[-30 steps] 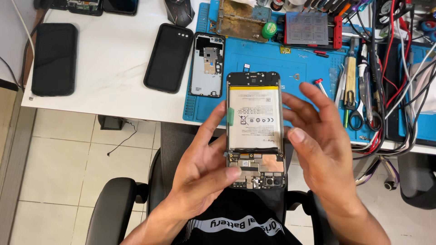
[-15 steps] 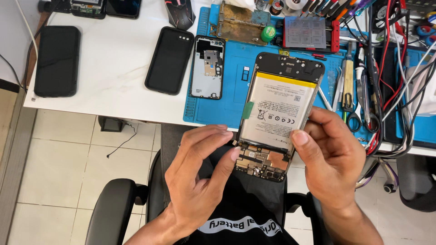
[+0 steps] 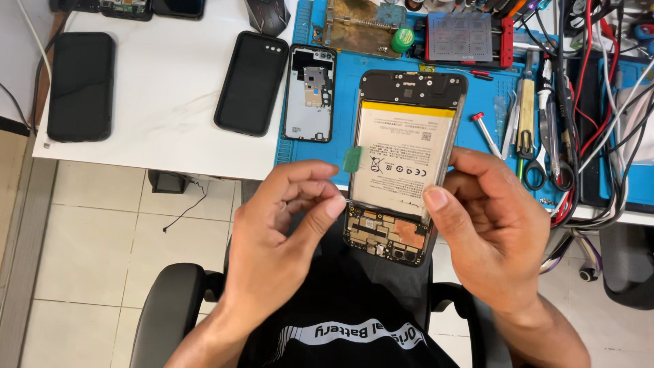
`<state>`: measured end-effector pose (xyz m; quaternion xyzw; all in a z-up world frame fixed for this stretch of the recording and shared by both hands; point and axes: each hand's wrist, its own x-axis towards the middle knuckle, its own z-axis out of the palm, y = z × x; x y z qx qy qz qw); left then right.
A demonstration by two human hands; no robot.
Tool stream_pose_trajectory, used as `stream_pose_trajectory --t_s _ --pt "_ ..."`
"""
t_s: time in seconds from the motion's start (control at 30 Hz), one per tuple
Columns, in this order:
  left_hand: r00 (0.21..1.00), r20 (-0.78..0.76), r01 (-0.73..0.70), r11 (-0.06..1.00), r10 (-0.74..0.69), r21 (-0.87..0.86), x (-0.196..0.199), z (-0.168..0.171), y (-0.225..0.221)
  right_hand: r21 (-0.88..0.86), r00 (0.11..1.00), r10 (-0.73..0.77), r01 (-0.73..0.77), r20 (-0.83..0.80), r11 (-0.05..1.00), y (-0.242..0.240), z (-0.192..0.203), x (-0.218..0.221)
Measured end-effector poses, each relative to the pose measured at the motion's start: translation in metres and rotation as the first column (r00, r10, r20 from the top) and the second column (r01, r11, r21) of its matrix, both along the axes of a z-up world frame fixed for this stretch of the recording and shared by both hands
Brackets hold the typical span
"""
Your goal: The person works on a disassembled smartphone, peeling adhesive from the battery and applying liquid from a small bottle to the phone's edge. They then use a soldering iron to work on the bottom edge of the device.
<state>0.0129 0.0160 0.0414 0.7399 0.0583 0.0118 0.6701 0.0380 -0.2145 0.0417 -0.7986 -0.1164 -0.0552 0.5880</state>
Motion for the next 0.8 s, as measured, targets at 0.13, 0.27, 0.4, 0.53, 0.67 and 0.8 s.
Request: stream_pose_trajectory --t_s 0.13,0.27,0.4,0.53,0.67,0.8 --pt "0.994 -0.069 0.072 0.993 -0.079 -0.098 0.010 -0.003 0.011 -0.026 1.000 0.023 -0.024 -0.008 0.999 0.004 0.007 0.003" --pt "0.989 -0.111 0.079 0.987 -0.094 -0.139 0.016 0.000 0.015 -0.030 0.999 0.024 -0.025 -0.025 0.999 0.005 0.008 0.004" --pt "0.986 -0.136 0.069 0.979 -0.096 -0.194 0.019 -0.001 0.016 -0.012 0.999 0.022 -0.022 -0.044 1.000 0.006 0.007 0.005" --pt "0.987 -0.133 0.058 0.975 -0.088 -0.216 0.018 -0.005 0.015 0.009 0.998 0.029 -0.028 -0.056 1.000 0.006 0.004 0.005" --pt "0.998 -0.047 0.041 0.998 -0.043 -0.042 0.011 0.002 0.009 -0.028 1.000 0.002 -0.002 -0.010 1.000 0.004 -0.004 0.004" --pt "0.956 0.289 -0.034 0.951 -0.060 0.308 0.000 -0.001 0.003 -0.088 0.983 -0.078 0.094 0.167 0.992 0.004 -0.017 0.002"
